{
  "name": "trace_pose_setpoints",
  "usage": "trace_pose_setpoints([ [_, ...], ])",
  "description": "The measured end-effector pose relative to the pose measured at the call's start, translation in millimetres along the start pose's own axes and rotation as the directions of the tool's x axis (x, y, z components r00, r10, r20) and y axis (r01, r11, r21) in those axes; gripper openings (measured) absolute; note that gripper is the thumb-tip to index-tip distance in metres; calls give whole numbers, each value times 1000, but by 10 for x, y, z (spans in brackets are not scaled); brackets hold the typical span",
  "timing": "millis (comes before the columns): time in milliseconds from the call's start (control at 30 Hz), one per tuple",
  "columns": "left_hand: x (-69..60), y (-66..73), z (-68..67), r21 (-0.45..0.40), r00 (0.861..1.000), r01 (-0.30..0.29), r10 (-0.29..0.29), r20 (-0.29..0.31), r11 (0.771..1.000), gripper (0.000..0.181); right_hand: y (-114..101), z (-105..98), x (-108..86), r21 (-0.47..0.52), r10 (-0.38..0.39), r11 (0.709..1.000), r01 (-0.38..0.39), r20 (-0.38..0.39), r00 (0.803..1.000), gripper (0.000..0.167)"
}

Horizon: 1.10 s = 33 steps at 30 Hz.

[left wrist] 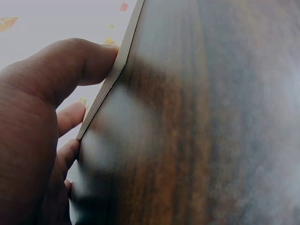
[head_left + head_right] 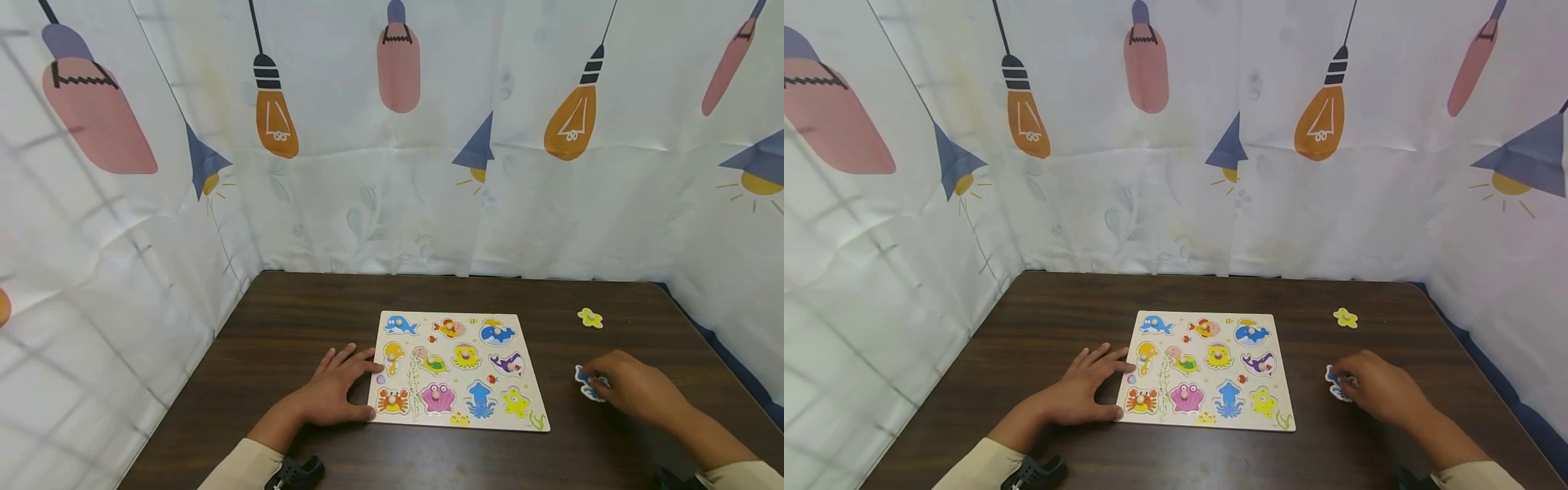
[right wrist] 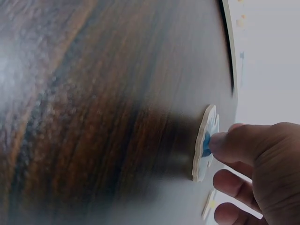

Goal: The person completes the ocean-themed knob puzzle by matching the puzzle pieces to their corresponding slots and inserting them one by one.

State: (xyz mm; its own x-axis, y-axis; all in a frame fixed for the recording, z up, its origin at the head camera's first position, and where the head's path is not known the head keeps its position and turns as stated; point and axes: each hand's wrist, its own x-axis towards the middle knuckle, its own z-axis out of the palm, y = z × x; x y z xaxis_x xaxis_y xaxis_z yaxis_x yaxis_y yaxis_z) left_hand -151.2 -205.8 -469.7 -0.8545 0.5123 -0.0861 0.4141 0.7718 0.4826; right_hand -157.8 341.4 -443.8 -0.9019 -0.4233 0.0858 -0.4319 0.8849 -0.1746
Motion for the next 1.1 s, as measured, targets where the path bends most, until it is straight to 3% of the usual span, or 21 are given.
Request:
trace_pose_setpoints([
  [300,-1,15,-12,-11,1000,-8,8,0,1000,73,-106,23,8,-3,-16,1000,16,-64,998,20],
  [567,-1,-2,-2,-8,1000,-6,6,-1,1000,72,-238,46,67,-58,-130,991,121,-180,975,26],
  [900,-4,-3,-1,-2,1000,0,0,-2,1000,73,-401,33,161,-42,-238,971,234,-224,945,28],
  [1100,-6,4,-8,-2,1000,2,-2,-2,1000,73,-506,20,209,-23,-267,963,268,-202,942,27],
])
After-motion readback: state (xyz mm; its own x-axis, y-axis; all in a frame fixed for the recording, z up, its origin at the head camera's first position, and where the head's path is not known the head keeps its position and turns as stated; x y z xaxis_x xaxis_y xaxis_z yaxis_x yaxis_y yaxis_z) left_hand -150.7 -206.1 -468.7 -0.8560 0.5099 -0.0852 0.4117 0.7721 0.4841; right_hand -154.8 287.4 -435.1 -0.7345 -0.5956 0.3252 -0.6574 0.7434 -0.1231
